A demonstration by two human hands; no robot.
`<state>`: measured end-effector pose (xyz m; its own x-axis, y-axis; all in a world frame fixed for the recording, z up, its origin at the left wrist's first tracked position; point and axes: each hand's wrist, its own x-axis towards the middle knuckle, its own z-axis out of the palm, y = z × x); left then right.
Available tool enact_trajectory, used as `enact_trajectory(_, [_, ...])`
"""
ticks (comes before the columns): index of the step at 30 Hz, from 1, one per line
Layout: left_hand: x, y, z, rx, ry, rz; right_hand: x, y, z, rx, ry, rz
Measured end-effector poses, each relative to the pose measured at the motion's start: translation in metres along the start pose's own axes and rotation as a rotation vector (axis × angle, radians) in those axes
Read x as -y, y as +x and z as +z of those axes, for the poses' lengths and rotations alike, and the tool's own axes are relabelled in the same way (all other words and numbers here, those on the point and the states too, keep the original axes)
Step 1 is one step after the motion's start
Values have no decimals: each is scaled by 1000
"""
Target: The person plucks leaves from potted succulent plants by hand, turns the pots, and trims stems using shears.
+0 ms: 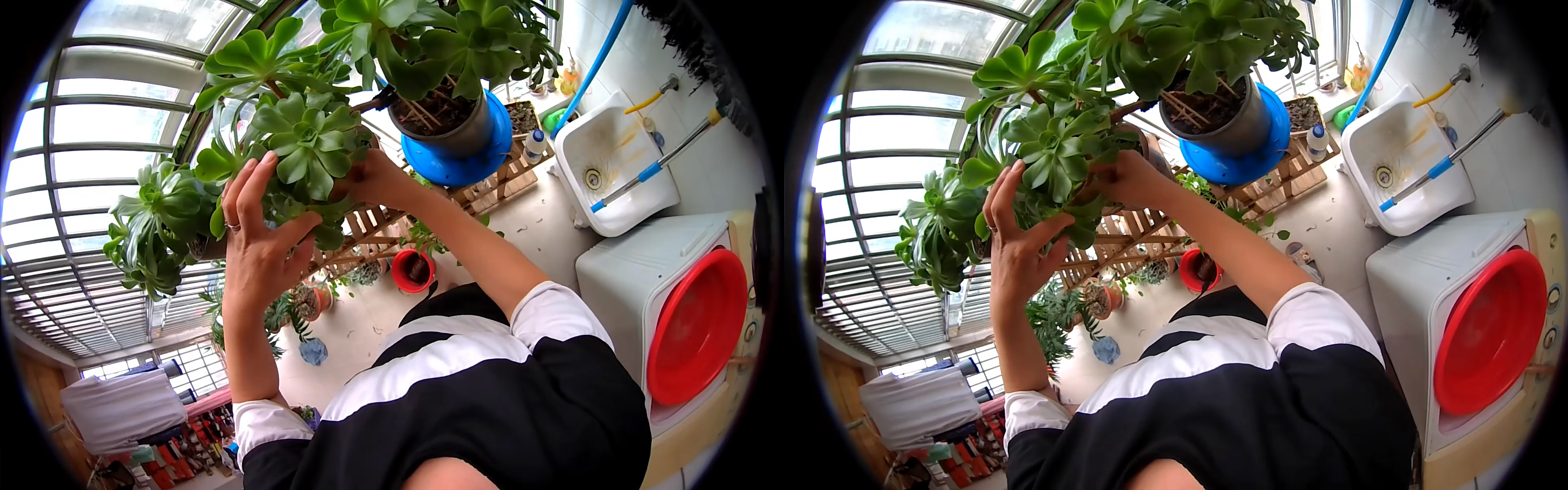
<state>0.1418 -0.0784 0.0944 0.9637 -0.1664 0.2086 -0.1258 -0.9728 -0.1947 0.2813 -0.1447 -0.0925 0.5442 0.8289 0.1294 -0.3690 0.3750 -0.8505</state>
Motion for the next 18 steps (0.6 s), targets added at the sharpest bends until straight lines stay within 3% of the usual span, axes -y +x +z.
enact_trajectory(2, [0,0,-1,-2,-10,-3,-21,17,-2,84,-392,-213])
enact_trajectory(3, [-2,1,-1,2,-7,-1,-15,16,0,86,-391,-216])
enact_trajectory(5, [-2,1,-1,3,-3,-2,4,8,4,76,-362,-506])
enact_trajectory(6, [-2,1,-1,-5,10,5,8,4,5,78,-363,-506])
enact_trajectory(8, [-1,0,-1,-15,23,12,11,-1,7,39,-306,-304])
enact_trajectory(9, [0,0,0,-17,25,14,11,-1,9,40,-306,-304])
enact_trajectory(11, [0,-1,1,-18,26,16,6,0,13,-117,143,-23])
enact_trajectory(18, [0,2,-3,15,44,-27,-22,-26,-46,-76,206,70])
